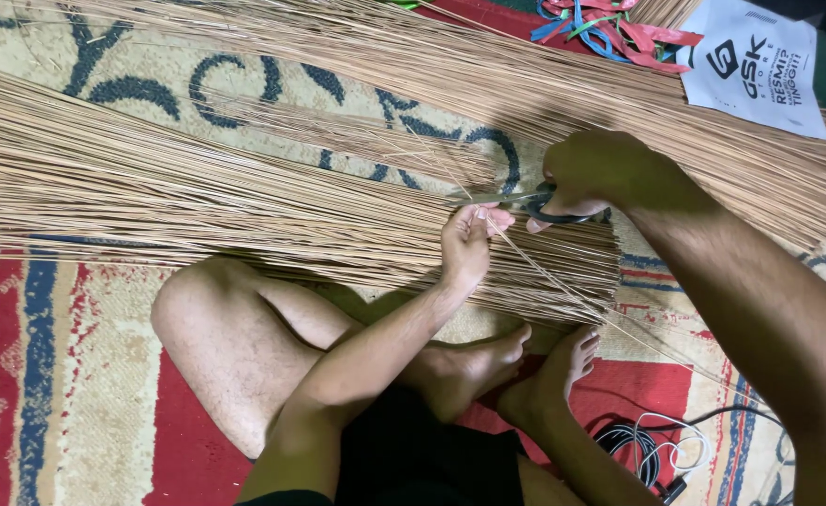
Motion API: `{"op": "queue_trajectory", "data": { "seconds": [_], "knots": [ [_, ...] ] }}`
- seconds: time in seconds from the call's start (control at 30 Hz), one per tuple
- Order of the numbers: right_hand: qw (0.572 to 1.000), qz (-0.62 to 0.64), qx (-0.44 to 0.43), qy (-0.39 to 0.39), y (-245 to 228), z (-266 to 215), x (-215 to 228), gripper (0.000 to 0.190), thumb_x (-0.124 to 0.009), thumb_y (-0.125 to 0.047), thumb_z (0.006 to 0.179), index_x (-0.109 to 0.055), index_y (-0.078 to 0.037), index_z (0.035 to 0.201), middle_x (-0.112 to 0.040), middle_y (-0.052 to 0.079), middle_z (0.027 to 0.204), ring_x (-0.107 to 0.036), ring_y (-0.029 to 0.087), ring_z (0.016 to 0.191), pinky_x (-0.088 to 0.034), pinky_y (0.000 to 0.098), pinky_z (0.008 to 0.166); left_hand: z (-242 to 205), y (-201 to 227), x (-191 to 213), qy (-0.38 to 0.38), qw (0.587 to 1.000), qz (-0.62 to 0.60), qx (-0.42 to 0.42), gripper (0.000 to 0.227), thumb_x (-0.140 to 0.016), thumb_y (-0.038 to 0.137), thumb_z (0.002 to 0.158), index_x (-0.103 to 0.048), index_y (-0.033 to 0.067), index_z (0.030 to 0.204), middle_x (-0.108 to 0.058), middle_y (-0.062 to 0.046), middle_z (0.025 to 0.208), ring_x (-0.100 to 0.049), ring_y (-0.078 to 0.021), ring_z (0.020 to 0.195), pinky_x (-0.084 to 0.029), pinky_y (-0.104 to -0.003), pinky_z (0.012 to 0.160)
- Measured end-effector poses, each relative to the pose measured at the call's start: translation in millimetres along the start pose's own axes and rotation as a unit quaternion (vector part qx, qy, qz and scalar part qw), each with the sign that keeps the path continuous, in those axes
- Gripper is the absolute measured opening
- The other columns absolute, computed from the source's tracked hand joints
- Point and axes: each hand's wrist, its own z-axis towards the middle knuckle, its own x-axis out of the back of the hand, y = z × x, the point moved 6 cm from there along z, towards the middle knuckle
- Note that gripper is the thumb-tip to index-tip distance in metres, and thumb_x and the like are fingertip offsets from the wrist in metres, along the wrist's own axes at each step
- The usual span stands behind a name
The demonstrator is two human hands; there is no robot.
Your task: Bundling and trimming long thin wooden sticks while sitting on the floor
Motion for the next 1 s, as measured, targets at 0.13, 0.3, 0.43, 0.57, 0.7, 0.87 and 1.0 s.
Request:
{"op": "queue_trajectory", "data": {
  "seconds": [0.13,0.3,0.43,0.57,0.7,0.87,1.0],
  "knots": [
    [1.000,-0.006,0.016,0.000,-3.5,6.8,-1.5,0.054,-0.081,-0.066,0.070,-0.083,-0.015,0.087,-0.077,0.015,0.077,-0.077,0.037,0.090,-0.058,0.0490,0.082,-3.0,-1.3,0.3,0.007,1.000,-0.003,0.000,0.030,-0.035,0.001,0.112,-0.064,-0.0034,0.121,-0.075,-0.022,0.097,-0.075,-0.0280,0.093,-0.063,-0.044,0.089],
    [0.999,-0.026,0.033,0.005,-12.8,10.9,2.2,0.045,-0.081,-0.059,0.073,-0.082,-0.015,0.085,-0.077,0.013,0.076,-0.076,0.036,0.091,-0.057,0.0494,0.083,-4.1,0.2,3.6,0.016,1.000,0.005,0.001,0.029,-0.035,0.001,0.111,-0.063,-0.0037,0.122,-0.074,-0.022,0.098,-0.075,-0.0276,0.093,-0.064,-0.044,0.089],
    [0.998,-0.034,0.053,-0.001,-15.4,14.9,-4.0,0.051,-0.080,-0.059,0.073,-0.082,-0.012,0.091,-0.079,0.015,0.084,-0.078,0.036,0.092,-0.059,0.0490,0.084,-3.6,-2.9,6.0,0.026,1.000,-0.002,0.008,0.029,-0.036,0.001,0.111,-0.063,-0.0024,0.121,-0.075,-0.020,0.096,-0.075,-0.0249,0.090,-0.065,-0.040,0.087],
    [1.000,-0.017,0.016,0.001,-25.9,-5.2,8.6,0.039,-0.073,-0.046,0.084,-0.082,-0.009,0.095,-0.080,0.014,0.087,-0.077,0.036,0.096,-0.058,0.0470,0.087,-1.1,-2.4,9.8,0.023,1.000,0.003,0.000,0.029,-0.037,0.001,0.111,-0.065,-0.0008,0.119,-0.075,-0.019,0.095,-0.076,-0.0246,0.088,-0.065,-0.040,0.085],
    [0.999,-0.005,0.032,0.000,-30.1,-5.8,12.6,0.033,-0.072,-0.041,0.082,-0.080,-0.012,0.095,-0.079,0.014,0.086,-0.077,0.035,0.094,-0.058,0.0471,0.086,-3.8,6.5,-2.7,0.016,1.000,-0.001,0.001,0.028,-0.038,0.002,0.111,-0.064,0.0003,0.119,-0.074,-0.017,0.092,-0.075,-0.0226,0.082,-0.066,-0.038,0.083],
    [0.996,-0.086,0.000,-0.004,-32.9,2.5,-0.1,0.040,-0.066,-0.044,0.088,-0.082,-0.009,0.100,-0.080,0.012,0.094,-0.076,0.033,0.102,-0.058,0.0434,0.089,-5.1,6.4,0.7,0.021,1.000,0.010,-0.004,0.027,-0.039,0.001,0.111,-0.066,-0.0012,0.117,-0.074,-0.018,0.091,-0.075,-0.0221,0.084,-0.065,-0.040,0.083],
    [0.995,-0.072,-0.063,-0.007,-36.4,21.0,-5.1,0.043,-0.072,-0.045,0.089,-0.081,-0.004,0.097,-0.079,0.015,0.088,-0.076,0.038,0.095,-0.055,0.0466,0.094,-6.3,16.6,-4.4,0.027,1.000,0.005,-0.007,0.028,-0.038,0.000,0.111,-0.065,-0.0022,0.118,-0.074,-0.019,0.093,-0.075,-0.0229,0.086,-0.065,-0.040,0.085]
  ]
}}
